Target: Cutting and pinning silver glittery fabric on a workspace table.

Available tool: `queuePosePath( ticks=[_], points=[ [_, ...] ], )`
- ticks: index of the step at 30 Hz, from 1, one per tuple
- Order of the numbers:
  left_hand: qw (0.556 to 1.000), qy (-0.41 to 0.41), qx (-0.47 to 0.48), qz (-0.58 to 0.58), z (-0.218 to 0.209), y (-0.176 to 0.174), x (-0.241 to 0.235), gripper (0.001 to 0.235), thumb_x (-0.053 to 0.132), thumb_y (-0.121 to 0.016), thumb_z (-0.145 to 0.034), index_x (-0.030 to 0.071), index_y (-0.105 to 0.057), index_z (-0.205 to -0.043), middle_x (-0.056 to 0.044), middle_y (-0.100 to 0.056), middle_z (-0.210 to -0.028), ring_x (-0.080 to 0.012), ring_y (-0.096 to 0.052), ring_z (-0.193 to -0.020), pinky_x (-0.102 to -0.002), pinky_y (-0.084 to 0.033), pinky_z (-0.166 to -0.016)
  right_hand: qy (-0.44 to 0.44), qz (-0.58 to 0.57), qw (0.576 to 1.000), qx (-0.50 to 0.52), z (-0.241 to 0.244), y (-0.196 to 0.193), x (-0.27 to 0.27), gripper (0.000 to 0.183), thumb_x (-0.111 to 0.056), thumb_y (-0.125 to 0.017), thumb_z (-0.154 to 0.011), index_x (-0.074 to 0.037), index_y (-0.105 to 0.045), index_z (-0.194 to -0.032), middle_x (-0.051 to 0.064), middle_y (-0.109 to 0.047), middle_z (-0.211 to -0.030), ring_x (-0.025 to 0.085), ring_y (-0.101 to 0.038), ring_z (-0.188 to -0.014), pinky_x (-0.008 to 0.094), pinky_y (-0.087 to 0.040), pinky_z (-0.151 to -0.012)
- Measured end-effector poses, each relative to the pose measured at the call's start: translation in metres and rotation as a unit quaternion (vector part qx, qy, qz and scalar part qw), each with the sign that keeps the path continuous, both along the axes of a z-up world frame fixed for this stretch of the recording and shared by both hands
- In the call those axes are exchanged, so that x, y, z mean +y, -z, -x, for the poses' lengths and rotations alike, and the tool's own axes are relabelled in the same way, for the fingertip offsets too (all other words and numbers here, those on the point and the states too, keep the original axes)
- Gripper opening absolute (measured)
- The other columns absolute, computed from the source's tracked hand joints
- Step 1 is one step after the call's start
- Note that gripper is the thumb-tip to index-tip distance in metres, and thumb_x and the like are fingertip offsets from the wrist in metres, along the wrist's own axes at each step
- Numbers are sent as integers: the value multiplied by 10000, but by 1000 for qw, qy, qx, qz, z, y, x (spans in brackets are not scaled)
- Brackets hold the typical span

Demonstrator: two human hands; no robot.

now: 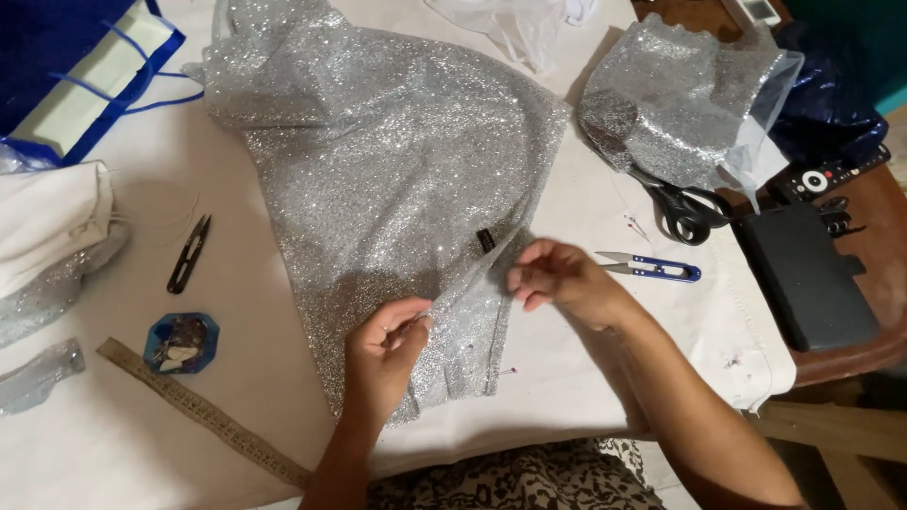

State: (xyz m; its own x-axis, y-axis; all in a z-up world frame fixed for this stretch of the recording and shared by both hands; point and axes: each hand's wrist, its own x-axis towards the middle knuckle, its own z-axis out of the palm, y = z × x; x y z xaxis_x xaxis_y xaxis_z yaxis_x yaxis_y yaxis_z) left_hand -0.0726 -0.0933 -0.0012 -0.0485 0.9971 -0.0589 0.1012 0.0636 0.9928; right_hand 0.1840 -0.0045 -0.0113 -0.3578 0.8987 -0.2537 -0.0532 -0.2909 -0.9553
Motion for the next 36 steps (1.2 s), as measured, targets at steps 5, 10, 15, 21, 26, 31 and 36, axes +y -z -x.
queuePosePath(
  ticks=[5, 10, 15, 21, 26, 31, 36],
  points=[
    [1000, 21, -3, -24, 3, 14, 8, 232, 37, -639, -894, -5, -701, -1113, -178, -735, -1019, -275, -688, -984, -416, -529, -876, -68, 90, 992, 59, 27, -13, -4, 295, -103, -640, -930, 123, -576, -1109, 230, -708, -942, 217, -730, -749, 332, -656, -645],
    [998, 52, 0, -28, 0, 2, 12, 264, 10, -611, -890, 29, -704, -1136, -145, -703, -1001, -253, -644, -955, -396, -511, -863, -71, 120, 986, 86, 41, 0, 4, 329, -149, -717, -906, 133, -591, -1021, 228, -717, -874, 207, -740, -668, 321, -654, -548],
    [989, 135, 33, -60, 6, 11, 15, 217, 14, -568, -896, 72, -653, -1086, -35, -610, -911, -128, -516, -766, -254, -446, -642, -34, 168, 975, 139, 44, 29, 5, 273, -38, -732, -842, 18, -604, -1076, 222, -723, -1058, 298, -739, -829, 415, -658, -698],
    [989, 136, 20, -49, 5, 9, 17, 183, -4, -561, -904, 111, -682, -979, -117, -631, -1238, -190, -625, -1038, -273, -460, -860, 31, 216, 940, 262, 44, 47, 2, 246, 97, -650, -875, -84, -483, -874, 197, -733, -1001, 288, -741, -874, 433, -625, -836],
    [989, 138, 44, -30, 5, 9, 17, 211, -5, -550, -900, 127, -711, -940, -100, -654, -1213, -103, -524, -733, -254, -384, -684, 40, 215, 929, 300, 41, 35, -3, 190, 76, -685, -862, -72, -568, -836, 139, -739, -925, 223, -713, -779, 360, -617, -793],
    [985, 161, 47, -49, 2, 3, 20, 345, -51, -455, -888, 63, -747, -1032, -89, -752, -1130, -207, -656, -1163, -339, -428, -1075, 70, 196, 913, 351, 31, 42, -1, 142, 109, -578, -926, -32, -570, -938, 121, -712, -928, 223, -707, -748, 389, -618, -779],
    [985, 170, 10, -14, -2, 5, 17, 419, -45, -469, -902, 46, -701, -1239, 20, -566, -656, -55, -277, -462, -237, -208, -432, 124, 187, 922, 317, 27, 40, 3, 228, 75, -632, -920, -127, -609, -817, 108, -743, -926, 191, -720, -735, 341, -634, -722]
  ],
)
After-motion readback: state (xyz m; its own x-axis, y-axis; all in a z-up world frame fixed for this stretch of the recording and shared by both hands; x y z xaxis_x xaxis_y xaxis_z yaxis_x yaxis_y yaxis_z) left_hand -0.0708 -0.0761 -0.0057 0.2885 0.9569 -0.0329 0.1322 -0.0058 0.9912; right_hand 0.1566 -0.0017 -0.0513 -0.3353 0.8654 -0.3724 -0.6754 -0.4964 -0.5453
